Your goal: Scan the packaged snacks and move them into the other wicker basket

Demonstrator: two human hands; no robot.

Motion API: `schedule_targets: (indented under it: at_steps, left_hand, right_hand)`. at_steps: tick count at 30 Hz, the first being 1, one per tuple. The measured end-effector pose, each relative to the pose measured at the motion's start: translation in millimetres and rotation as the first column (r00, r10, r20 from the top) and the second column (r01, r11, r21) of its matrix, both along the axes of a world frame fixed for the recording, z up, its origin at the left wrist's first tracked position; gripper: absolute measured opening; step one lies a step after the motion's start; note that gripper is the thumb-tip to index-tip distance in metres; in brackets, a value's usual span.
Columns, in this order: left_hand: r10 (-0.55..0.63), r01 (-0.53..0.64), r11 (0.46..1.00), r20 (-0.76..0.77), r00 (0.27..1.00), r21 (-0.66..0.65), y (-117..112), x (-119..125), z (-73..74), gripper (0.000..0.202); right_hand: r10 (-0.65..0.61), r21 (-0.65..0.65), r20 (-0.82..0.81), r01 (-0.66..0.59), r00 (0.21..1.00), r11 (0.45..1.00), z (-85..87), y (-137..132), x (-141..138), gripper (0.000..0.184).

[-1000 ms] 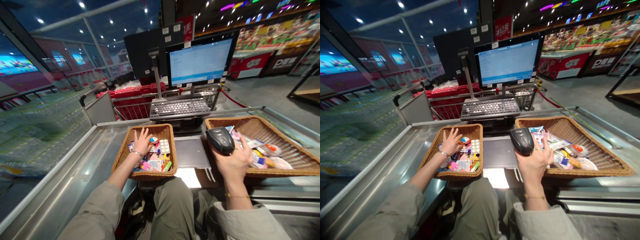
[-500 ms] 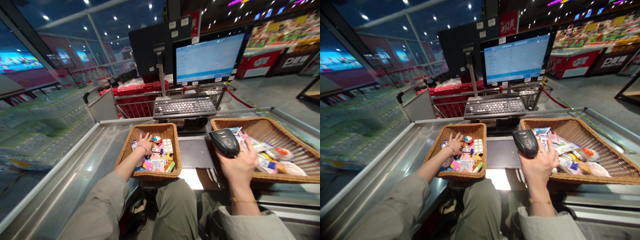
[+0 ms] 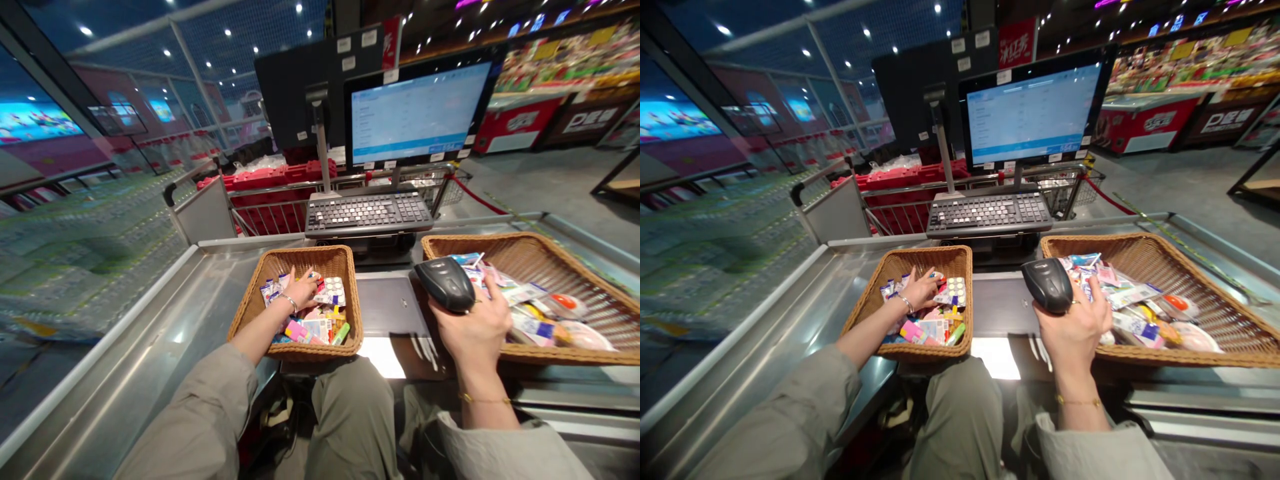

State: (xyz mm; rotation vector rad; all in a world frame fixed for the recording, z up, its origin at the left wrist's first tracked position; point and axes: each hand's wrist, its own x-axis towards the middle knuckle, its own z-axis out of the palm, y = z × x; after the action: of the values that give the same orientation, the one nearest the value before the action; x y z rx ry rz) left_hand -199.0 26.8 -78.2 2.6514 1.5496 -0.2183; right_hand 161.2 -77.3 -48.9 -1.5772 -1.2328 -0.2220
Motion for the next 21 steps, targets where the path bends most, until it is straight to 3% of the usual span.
schedule_targets:
  at_steps: [3, 8, 13, 17, 21]
  left_hand:
    - [-0.010, 0.010, 1.000, 0.014, 1.000, 0.005, 0, 2, -4.3, 0.024]
    - [0.129, -0.129, 0.991, -0.026, 0.991, -0.017, 2, -10, -8.3, 0.031]
    - [0.165, -0.164, 0.986, 0.026, 0.986, -0.035, 2, -14, -9.2, 0.029]
    - [0.210, -0.206, 0.977, 0.124, 0.970, -0.049, 2, -6, -2.1, 0.028]
    - [0.241, -0.238, 0.971, 0.159, 0.958, -0.035, 2, -2, 15.1, 0.024]
  right_hand:
    - [0.000, 0.011, 0.002, 0.000, 1.000, 1.000, -2.7, 1, 1, 0.059]
    - [0.009, 0.005, 0.006, -0.009, 1.000, 1.000, -3.1, 0, 2, 0.056]
    - [0.015, 0.001, -0.006, -0.015, 1.000, 1.000, -4.4, 0, 1, 0.055]
    - [0.025, 0.001, -0.001, -0.025, 1.000, 1.000, -7.5, 1, 2, 0.052]
    - [0.031, 0.014, 0.021, -0.031, 0.999, 0.999, -9.0, 3, 0, 0.050]
